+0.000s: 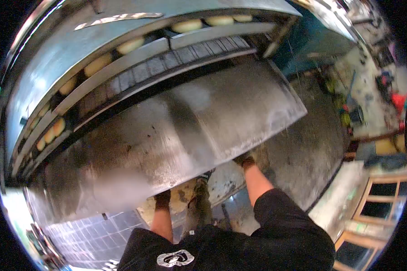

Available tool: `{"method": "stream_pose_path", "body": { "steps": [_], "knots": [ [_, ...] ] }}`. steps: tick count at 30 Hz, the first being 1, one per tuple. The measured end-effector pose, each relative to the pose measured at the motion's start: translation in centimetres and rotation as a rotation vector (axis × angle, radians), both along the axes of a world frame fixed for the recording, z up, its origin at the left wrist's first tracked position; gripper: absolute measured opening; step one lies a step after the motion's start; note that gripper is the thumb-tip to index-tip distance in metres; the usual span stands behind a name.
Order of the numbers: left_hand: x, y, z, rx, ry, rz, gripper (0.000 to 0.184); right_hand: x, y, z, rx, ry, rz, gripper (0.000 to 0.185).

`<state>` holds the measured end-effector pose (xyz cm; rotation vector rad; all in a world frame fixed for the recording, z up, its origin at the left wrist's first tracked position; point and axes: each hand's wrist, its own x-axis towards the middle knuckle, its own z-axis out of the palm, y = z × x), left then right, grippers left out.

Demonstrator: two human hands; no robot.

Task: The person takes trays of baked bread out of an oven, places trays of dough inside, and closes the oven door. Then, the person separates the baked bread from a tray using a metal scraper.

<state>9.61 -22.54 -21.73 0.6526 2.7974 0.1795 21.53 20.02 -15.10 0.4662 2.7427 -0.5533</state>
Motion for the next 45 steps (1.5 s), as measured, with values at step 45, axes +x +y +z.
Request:
{"method": "stream_pose_path", "body": {
  "steps": [45],
  "knots": [
    [35.0, -4.9, 32.2, 2.016, -0.371, 1.213, 0.015, 30.9, -10.7, 26.6, -1.472, 0.915, -1.115, 0.021]
  ]
}}
